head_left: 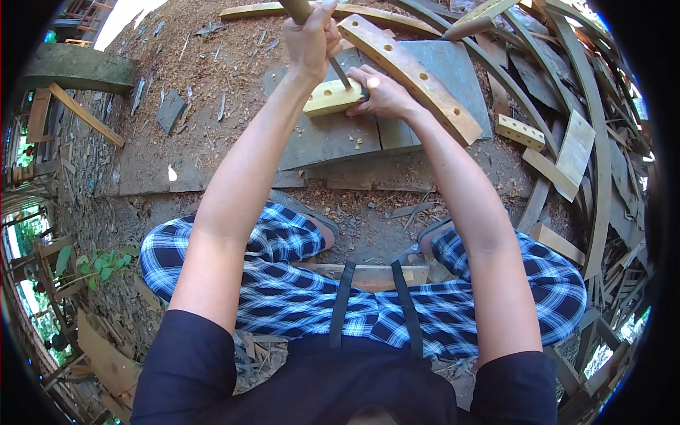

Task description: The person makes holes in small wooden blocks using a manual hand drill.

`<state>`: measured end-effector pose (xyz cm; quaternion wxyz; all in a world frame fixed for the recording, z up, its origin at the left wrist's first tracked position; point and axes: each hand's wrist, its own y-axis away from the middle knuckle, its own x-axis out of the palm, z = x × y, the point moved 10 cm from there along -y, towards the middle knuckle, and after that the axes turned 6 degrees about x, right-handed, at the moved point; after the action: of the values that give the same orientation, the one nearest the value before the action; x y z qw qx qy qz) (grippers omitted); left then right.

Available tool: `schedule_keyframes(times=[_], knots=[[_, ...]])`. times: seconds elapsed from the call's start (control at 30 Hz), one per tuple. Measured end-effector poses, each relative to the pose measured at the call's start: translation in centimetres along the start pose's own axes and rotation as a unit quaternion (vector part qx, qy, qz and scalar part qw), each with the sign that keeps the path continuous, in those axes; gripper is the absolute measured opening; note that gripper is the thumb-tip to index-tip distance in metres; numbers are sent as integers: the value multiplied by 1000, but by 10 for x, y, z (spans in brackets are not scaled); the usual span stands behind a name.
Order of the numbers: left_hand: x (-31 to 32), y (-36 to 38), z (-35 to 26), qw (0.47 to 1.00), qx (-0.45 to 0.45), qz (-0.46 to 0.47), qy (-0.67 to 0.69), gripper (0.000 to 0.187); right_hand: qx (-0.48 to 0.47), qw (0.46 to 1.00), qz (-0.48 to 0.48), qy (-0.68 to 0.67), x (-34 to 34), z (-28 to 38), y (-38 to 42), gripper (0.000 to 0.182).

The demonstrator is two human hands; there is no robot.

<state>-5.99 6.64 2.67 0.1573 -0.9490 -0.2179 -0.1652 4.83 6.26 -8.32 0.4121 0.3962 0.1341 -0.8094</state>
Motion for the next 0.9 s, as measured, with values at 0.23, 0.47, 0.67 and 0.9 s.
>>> schedule_keyframes(times=[0.23, 0.47, 0.67, 0.9], knots=[[12, 7, -4, 999, -9, 30, 20, 38, -5, 997, 30, 67, -3, 3, 0, 73], [13, 15, -7, 999, 32, -25, 0, 38, -8, 984, 89, 151, -3, 6, -3, 80], [-2, 16, -6, 996, 46, -79, 10, 35, -74, 965, -29, 249, -19, 26, 15, 80], [3, 18, -12, 996, 63, -66, -12, 34, 196, 897, -223, 327, -88, -45, 85, 83]])
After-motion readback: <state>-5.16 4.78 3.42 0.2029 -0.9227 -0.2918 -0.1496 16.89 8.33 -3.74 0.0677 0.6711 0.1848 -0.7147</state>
